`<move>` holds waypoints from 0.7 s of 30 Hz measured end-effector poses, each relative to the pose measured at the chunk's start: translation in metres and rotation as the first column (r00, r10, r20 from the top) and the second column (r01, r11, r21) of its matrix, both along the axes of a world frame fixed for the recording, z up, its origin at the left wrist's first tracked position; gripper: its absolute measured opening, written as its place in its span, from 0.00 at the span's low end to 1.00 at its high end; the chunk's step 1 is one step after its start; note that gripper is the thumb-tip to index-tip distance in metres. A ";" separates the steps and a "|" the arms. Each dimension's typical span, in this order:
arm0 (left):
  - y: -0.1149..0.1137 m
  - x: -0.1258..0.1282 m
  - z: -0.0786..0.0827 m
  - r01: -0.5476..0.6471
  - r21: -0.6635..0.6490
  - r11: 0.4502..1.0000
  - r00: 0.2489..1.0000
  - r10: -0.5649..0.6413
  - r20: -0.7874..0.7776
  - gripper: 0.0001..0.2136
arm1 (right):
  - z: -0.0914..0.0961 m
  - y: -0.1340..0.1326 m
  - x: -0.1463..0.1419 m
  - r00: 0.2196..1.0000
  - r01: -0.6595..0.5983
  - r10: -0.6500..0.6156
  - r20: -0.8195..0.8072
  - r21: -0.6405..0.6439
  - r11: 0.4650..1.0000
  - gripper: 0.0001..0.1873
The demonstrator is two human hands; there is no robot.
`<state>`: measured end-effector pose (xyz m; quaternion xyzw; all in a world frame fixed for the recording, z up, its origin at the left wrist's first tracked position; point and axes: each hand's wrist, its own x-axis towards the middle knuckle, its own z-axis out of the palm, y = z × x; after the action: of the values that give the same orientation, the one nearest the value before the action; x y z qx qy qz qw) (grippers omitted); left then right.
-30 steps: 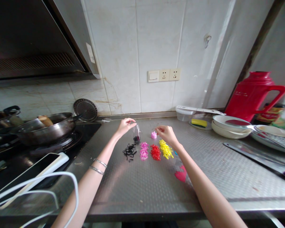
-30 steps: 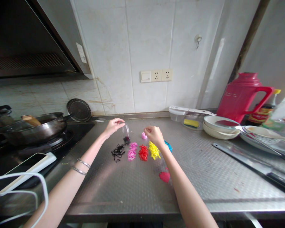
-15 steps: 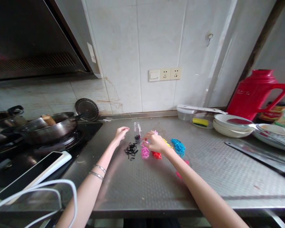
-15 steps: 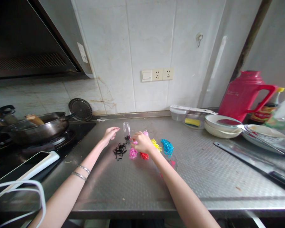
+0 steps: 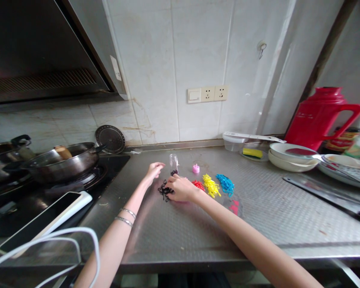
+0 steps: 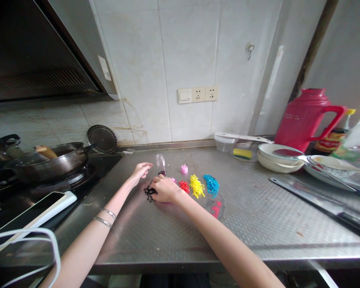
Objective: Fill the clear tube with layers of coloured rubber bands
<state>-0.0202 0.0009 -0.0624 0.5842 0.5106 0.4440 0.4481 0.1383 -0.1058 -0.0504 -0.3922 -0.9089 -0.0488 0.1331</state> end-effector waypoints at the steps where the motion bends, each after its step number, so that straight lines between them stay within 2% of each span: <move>1: 0.000 0.000 0.000 0.000 -0.002 1.000 1.000 0.000 0.002 0.08 | 0.000 0.000 -0.002 1.000 0.002 -0.002 0.012 0.017 1.000 0.15; 6: -0.002 0.000 0.001 -0.004 -0.005 1.000 1.000 0.004 -0.003 0.07 | 0.000 0.008 -0.007 0.998 0.010 -0.011 0.069 0.021 1.000 0.12; 13: 0.003 -0.003 -0.004 0.004 0.009 1.000 1.000 -0.004 -0.010 0.07 | 0.003 0.012 -0.007 0.997 0.038 -0.037 0.064 -0.021 0.999 0.12; 21: 0.003 -0.003 -0.006 0.007 0.001 1.000 1.000 -0.006 -0.009 0.07 | 0.005 0.013 -0.007 0.991 0.091 -0.106 -0.083 -0.176 0.980 0.15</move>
<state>-0.0233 0.0040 -0.0680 0.5882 0.5104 0.4403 0.4468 0.1313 -0.0927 -0.0451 -0.4486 -0.8821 0.0410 0.1379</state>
